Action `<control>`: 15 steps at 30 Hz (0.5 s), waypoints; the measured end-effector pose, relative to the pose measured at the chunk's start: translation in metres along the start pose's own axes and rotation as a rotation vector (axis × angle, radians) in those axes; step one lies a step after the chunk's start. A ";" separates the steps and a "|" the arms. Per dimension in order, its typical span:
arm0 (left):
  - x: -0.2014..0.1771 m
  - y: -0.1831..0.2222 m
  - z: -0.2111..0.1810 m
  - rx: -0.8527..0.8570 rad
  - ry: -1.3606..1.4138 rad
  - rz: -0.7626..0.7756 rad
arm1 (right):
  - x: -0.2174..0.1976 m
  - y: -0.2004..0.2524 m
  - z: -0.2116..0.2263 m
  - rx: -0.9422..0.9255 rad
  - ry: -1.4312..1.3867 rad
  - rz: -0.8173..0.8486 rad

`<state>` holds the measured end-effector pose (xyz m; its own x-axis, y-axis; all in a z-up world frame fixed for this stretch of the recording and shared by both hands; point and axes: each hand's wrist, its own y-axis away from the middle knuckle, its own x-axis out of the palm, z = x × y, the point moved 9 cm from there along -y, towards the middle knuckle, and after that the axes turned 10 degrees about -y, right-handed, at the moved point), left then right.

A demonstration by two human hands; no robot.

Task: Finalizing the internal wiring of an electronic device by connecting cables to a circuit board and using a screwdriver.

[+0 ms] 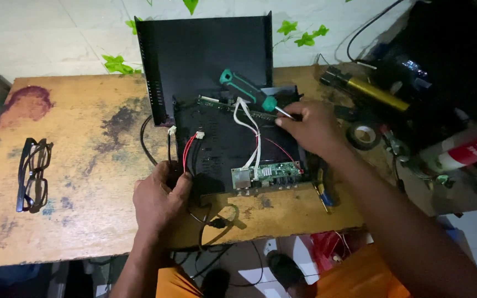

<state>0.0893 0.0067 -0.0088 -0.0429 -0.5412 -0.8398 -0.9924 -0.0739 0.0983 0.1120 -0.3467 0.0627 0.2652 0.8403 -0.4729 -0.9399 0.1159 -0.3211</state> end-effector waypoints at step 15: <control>0.004 -0.003 0.002 0.016 0.002 0.000 | -0.003 -0.007 0.000 0.001 0.045 0.035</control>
<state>0.0921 0.0065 -0.0142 -0.0425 -0.5429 -0.8387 -0.9942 -0.0604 0.0895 0.1177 -0.3501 0.0669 0.2413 0.8190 -0.5207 -0.9491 0.0871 -0.3028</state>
